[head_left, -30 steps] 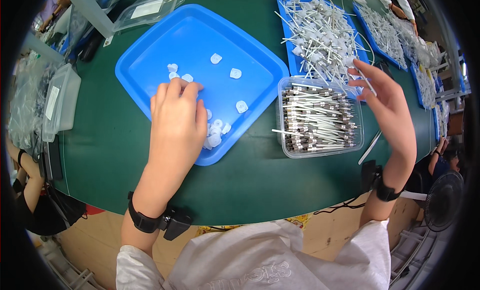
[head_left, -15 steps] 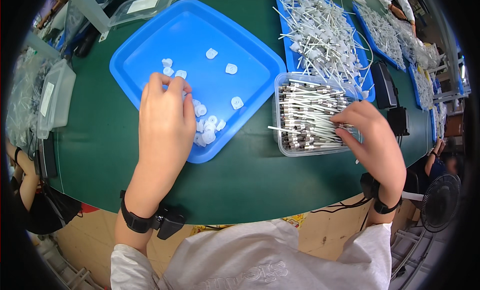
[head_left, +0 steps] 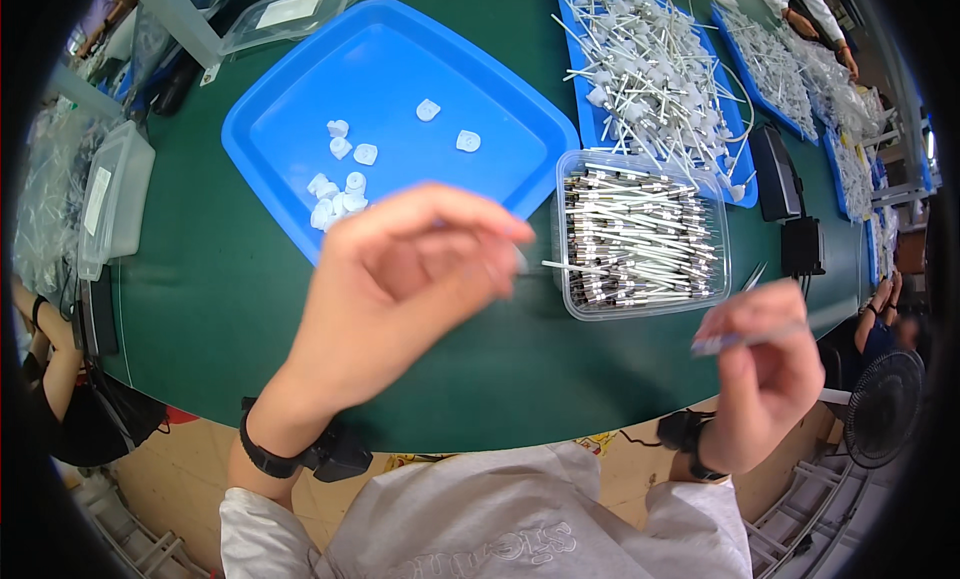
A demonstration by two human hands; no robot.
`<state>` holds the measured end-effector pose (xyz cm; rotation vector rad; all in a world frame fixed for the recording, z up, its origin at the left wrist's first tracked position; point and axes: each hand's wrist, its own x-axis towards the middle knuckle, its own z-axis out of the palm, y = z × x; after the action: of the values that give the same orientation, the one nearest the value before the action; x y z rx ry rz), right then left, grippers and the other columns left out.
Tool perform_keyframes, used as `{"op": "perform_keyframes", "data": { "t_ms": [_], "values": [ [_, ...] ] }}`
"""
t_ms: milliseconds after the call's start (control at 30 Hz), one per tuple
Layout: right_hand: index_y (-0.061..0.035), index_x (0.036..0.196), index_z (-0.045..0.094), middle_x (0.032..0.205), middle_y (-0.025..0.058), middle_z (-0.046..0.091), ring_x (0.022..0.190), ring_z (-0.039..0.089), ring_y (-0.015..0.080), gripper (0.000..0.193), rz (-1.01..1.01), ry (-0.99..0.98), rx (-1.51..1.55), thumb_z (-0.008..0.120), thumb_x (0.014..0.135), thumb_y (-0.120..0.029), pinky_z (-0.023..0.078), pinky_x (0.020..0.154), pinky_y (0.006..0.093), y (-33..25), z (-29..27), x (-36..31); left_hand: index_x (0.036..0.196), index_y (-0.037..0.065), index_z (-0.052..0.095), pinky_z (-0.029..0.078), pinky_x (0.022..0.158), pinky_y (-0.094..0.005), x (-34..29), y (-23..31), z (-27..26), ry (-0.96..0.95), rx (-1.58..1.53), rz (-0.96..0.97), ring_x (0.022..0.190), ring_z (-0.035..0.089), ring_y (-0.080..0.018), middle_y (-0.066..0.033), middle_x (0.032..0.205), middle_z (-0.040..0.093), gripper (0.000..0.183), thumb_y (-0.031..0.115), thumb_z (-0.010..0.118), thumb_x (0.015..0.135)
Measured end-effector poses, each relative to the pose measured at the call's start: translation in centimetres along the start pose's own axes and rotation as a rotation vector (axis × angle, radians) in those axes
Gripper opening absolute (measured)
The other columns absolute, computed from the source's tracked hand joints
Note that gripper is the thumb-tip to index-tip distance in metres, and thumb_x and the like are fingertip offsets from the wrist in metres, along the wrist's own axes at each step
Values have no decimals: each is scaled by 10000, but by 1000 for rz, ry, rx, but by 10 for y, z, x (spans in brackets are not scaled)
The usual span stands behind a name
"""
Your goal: Assembling small white plastic components onto metal pins and wires at a workshop table.
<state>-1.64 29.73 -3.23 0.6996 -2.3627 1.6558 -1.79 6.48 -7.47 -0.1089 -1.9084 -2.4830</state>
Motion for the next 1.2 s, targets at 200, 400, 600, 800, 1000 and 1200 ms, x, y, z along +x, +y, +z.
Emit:
{"op": "perform_keyframes", "data": {
  "t_ms": [200, 400, 600, 800, 1000, 1200],
  "values": [
    [38, 878, 502, 863, 190, 541, 790, 599, 318, 256, -158, 35, 455, 637, 664, 78, 517, 628, 344, 11, 42, -19, 917, -76, 526, 489, 647, -313, -12, 0, 9, -228, -501, -328, 719, 586, -238, -226, 930, 549, 191, 19, 518, 752],
    [21, 900, 486, 931, 204, 559, 797, 605, 309, 356, -249, -60, 293, 681, 609, 83, 508, 660, 364, 10, 43, -17, 913, -69, 522, 513, 674, -345, -13, -2, 14, -311, -579, -382, 761, 583, -226, -258, 977, 532, 193, -30, 539, 725],
    [-36, 910, 431, 868, 136, 544, 681, 600, 243, 236, -278, -61, 98, 599, 749, -75, 473, 552, 303, 8, 40, -18, 893, -36, 498, 501, 703, -353, -14, -5, 17, -337, -621, -342, 793, 580, -229, -256, 970, 530, 202, -71, 559, 703],
    [-60, 920, 407, 858, 117, 540, 655, 592, 234, 216, -339, -63, -13, 579, 792, -91, 451, 511, 297, 6, 42, -20, 900, -19, 479, 479, 745, -355, -13, -12, 17, -387, -574, -280, 864, 573, -256, -233, 954, 540, 251, -115, 565, 685],
    [-52, 960, 394, 889, 135, 548, 720, 581, 256, 262, -371, -88, -68, 555, 760, 1, 457, 534, 328, 0, 40, -22, 915, -14, 475, 474, 759, -349, -14, -10, 18, -377, -605, -310, 900, 567, -258, -222, 952, 544, 290, -134, 571, 669],
    [-26, 977, 398, 900, 162, 547, 718, 582, 278, 319, -507, -154, -199, 560, 713, 52, 476, 552, 356, 0, 36, -23, 906, -18, 481, 479, 754, -342, -14, -11, 18, -370, -599, -309, 870, 582, -259, -223, 942, 552, 299, -139, 586, 654]
  ]
}}
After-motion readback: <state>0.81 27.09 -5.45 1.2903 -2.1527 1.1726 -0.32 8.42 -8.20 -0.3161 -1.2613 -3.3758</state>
